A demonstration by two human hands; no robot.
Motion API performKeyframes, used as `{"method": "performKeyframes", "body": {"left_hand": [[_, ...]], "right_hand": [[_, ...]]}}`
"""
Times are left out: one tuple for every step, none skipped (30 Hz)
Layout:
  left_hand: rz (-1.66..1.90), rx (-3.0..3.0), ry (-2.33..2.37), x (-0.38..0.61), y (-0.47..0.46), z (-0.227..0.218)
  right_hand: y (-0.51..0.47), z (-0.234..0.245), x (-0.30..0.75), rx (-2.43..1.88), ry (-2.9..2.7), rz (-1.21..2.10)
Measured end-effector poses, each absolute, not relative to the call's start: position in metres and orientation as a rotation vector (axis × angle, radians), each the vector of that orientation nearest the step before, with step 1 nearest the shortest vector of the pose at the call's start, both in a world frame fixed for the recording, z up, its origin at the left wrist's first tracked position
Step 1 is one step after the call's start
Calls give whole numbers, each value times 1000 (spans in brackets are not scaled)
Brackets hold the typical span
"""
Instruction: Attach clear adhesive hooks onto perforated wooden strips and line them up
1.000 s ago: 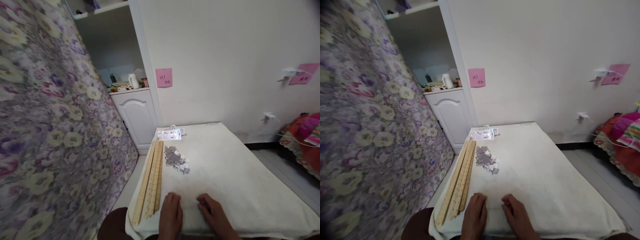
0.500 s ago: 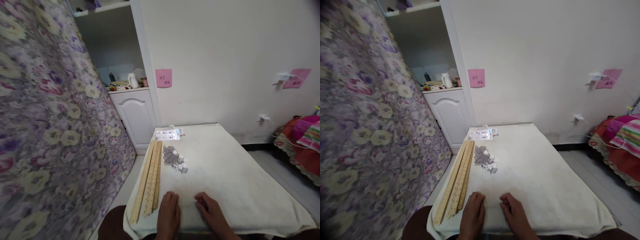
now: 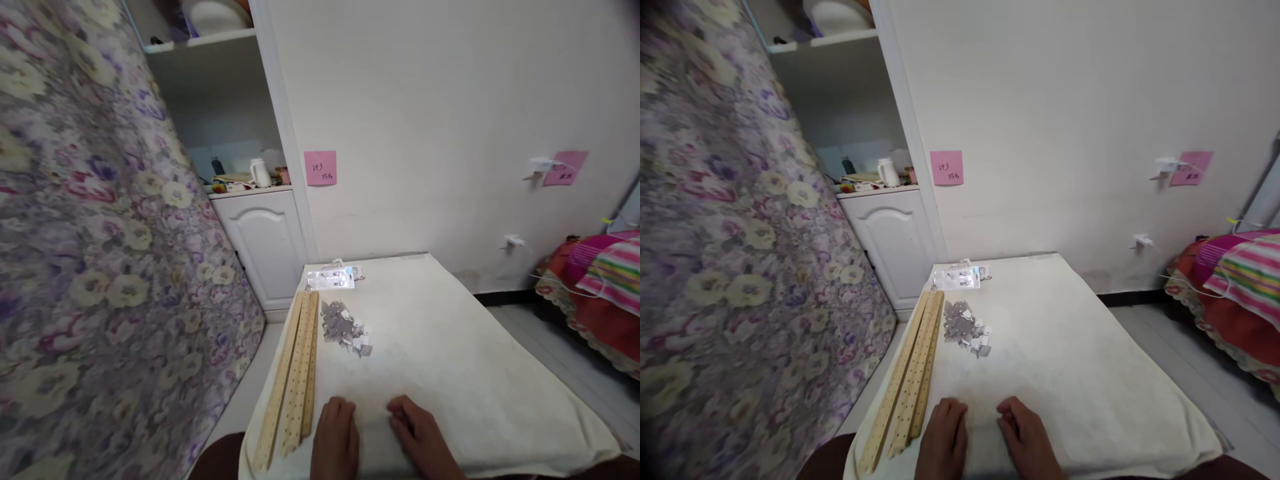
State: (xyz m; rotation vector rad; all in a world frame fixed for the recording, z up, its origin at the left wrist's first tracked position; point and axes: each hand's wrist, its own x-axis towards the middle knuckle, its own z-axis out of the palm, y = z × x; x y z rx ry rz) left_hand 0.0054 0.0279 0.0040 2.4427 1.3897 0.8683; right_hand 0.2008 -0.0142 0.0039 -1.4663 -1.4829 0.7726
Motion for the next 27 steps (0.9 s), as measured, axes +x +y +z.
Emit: {"method": "performKeyframes", "body": {"left_hand": [[873, 2443, 1392, 5, 28, 4], [875, 2444, 1393, 5, 28, 3], [877, 2446, 1393, 5, 28, 3], [879, 2449, 1391, 5, 28, 3], [881, 2453, 1389, 5, 28, 2], [880, 2458, 1386, 5, 29, 2], [877, 2460, 1387, 5, 29, 2], [869, 2462, 1387, 5, 30, 2], [860, 2465, 1387, 5, 30, 2], [853, 2469, 1387, 4, 30, 2], [848, 2473, 1387, 4, 31, 2], [846, 2478, 1384, 4, 31, 2], [847, 2482, 1382, 4, 31, 2], [853, 2488, 1377, 4, 31, 2], [867, 2495, 1375, 4, 31, 2], [885, 2503, 1373, 4, 31, 2], [905, 2511, 1373, 4, 31, 2], [925, 2517, 1378, 4, 32, 1], [939, 2523, 1381, 4, 32, 0], [946, 2528, 1382, 4, 33, -1], [952, 2532, 1382, 3, 34, -3], [956, 2540, 1377, 3, 35, -4], [965, 2548, 1371, 2, 35, -5], [974, 2557, 1365, 2, 36, -6], [979, 2561, 1363, 2, 37, -6], [979, 2561, 1363, 2, 37, -6], [971, 2558, 1361, 2, 37, -6]], "right_hand": [[-14, 4, 201, -1473, -1486, 771], [-14, 3, 201, -1477, -1492, 769], [-14, 3, 201, -1480, -1497, 766], [-14, 4, 201, -1481, -1502, 762], [-14, 4, 200, -1482, -1504, 758], [-14, 4, 200, -1481, -1506, 754], [-14, 4, 200, -1480, -1507, 750], [-14, 3, 200, -1480, -1507, 747], [-14, 2, 200, -1479, -1508, 746], [-14, 2, 200, -1478, -1507, 742], [-14, 1, 200, -1478, -1507, 737], [-13, 0, 200, -1476, -1509, 734], [-13, -1, 200, -1474, -1510, 731], [-13, -1, 200, -1471, -1512, 729], [-12, -1, 201, -1469, -1512, 730], [-12, 0, 201, -1468, -1512, 732], [-12, 0, 201, -1469, -1510, 733], [-12, 1, 201, -1472, -1507, 733], [-12, 1, 200, -1476, -1504, 734], [-13, 2, 200, -1477, -1502, 737], [-13, 2, 200, -1475, -1500, 737], [-14, 3, 200, -1470, -1500, 736], [-14, 3, 200, -1464, -1500, 734], [-14, 3, 200, -1459, -1501, 730], [-14, 3, 200, -1456, -1502, 726], [-14, 3, 200, -1455, -1502, 722], [-14, 3, 200, -1457, -1503, 719]]}}
